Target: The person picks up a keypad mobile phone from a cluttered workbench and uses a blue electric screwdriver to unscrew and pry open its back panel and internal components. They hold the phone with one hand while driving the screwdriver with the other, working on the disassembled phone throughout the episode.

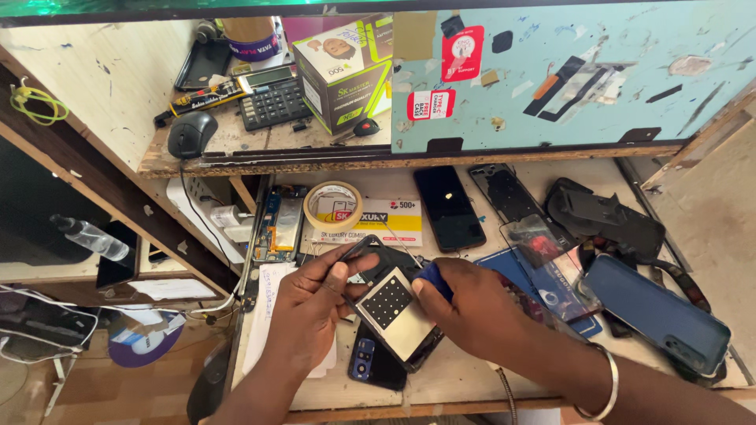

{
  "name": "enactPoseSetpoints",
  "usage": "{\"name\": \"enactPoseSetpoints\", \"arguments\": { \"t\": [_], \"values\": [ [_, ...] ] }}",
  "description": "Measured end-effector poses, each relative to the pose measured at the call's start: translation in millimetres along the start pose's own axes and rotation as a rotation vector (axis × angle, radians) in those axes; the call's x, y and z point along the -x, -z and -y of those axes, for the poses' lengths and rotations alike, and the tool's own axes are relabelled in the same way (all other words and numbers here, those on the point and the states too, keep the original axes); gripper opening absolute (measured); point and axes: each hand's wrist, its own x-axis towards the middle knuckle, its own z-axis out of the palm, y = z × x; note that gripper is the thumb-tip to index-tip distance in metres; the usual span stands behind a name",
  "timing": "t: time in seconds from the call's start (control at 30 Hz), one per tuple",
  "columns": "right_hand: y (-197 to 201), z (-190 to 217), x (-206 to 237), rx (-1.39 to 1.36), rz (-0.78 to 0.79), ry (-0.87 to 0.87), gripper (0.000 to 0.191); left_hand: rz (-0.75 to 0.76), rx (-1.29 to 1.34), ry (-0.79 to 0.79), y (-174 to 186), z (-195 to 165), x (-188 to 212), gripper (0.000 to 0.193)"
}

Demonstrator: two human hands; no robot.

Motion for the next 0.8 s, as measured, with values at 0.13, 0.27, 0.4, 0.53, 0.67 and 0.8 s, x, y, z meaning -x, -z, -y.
{"name": "enactPoseSetpoints", "arguments": {
  "t": [0.13, 0.27, 0.4, 0.53, 0.67, 0.8],
  "values": [
    [0.5, -0.9, 1.6, -0.054, -0.026, -0.001, 0.032, -0.063, -0.001, 0.044, 0.6, -1.3, -1.2, 0.039],
    [3.0, 0.2, 5.2, -0.029, -0.110, 0.198, 0.035, -0.090, -0.001, 0.056, 3.3, -3.3, -2.3, 0.037],
    [3.8, 2.4, 8.0, 0.001, 0.023, 0.157, 0.039, -0.112, -0.061, 0.004, 1.4, -3.4, -1.0, 0.034],
    [2.3, 4.8, 10.3, 0.073, 0.069, 0.200, 0.035, -0.099, -0.090, -0.017, 0.1, -4.8, -0.3, 0.033],
    [1.6, 6.3, 14.3, 0.010, 0.079, 0.192, 0.038, -0.091, -0.117, -0.027, 0.0, -4.4, 1.3, 0.034],
    [0.8, 6.8, 13.7, 0.002, 0.038, 0.260, 0.040, -0.086, -0.079, -0.020, -0.9, -4.4, 1.2, 0.035]
  ]
}}
